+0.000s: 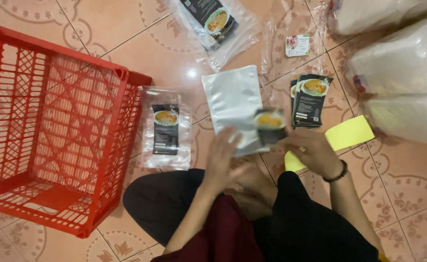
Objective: Apply adhesive labels to plastic food packaging pouches.
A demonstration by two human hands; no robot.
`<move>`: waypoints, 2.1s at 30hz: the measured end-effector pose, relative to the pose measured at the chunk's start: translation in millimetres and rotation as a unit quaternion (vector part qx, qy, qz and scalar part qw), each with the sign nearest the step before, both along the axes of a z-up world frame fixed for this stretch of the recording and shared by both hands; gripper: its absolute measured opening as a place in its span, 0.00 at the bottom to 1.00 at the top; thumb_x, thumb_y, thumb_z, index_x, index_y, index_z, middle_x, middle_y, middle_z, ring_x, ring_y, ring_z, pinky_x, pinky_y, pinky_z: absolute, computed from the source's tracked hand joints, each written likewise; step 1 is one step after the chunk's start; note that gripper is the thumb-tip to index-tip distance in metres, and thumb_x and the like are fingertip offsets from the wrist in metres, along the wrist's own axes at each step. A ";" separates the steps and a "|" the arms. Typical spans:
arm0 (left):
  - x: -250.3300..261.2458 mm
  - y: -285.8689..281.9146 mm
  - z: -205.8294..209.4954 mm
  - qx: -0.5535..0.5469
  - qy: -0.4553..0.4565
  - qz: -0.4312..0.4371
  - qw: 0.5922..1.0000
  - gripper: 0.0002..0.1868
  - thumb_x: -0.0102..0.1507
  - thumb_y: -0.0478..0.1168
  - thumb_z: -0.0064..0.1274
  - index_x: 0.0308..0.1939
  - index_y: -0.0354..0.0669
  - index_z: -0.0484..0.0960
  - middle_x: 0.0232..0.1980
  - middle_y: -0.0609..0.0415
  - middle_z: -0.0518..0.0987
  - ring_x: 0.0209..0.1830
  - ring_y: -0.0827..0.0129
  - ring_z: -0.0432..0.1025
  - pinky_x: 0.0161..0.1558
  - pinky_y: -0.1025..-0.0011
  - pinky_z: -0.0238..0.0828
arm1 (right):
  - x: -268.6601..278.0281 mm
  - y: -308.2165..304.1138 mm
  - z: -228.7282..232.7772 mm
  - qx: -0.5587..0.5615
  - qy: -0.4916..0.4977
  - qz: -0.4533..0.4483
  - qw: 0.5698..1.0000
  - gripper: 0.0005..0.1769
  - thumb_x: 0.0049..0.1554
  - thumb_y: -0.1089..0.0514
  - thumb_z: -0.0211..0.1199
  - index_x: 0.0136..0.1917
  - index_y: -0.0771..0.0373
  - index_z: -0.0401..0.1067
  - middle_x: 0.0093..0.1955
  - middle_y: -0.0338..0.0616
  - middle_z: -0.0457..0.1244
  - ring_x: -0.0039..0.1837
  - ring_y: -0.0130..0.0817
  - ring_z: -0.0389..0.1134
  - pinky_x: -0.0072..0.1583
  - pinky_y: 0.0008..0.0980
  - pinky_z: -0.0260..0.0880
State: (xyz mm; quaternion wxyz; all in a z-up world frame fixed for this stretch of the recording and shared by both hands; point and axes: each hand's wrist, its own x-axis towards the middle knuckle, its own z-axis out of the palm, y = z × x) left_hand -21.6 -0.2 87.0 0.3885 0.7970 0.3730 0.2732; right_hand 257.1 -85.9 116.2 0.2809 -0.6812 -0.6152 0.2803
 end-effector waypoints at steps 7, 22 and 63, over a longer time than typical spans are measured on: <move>21.5 -29.1 25.0 -0.149 -0.115 0.034 0.982 0.11 0.61 0.39 0.69 0.44 0.39 0.86 0.39 0.51 0.87 0.35 0.67 0.84 0.37 0.72 0.79 | -32.0 17.2 19.4 -0.114 0.245 -0.002 0.963 0.13 0.47 0.62 0.73 0.47 0.66 0.80 0.35 0.43 0.68 0.35 0.30 0.70 0.37 0.27 0.69; 12.8 0.1 67.7 -0.075 -0.035 0.034 0.996 0.08 0.63 0.38 0.62 0.42 0.38 0.89 0.34 0.44 0.85 0.30 0.57 0.82 0.32 0.66 0.78 | -49.8 22.1 19.8 0.025 0.242 0.038 0.969 0.05 0.52 0.65 0.67 0.43 0.67 0.82 0.37 0.42 0.74 0.38 0.27 0.76 0.40 0.26 0.77; 20.9 -20.6 131.3 0.076 -0.147 0.124 0.978 0.12 0.57 0.22 0.63 0.44 0.31 0.84 0.41 0.47 0.84 0.40 0.60 0.81 0.43 0.69 0.80 | -73.8 27.2 58.9 -0.077 0.496 0.022 0.864 0.06 0.57 0.69 0.68 0.49 0.72 0.77 0.46 0.42 0.70 0.48 0.23 0.70 0.50 0.23 0.72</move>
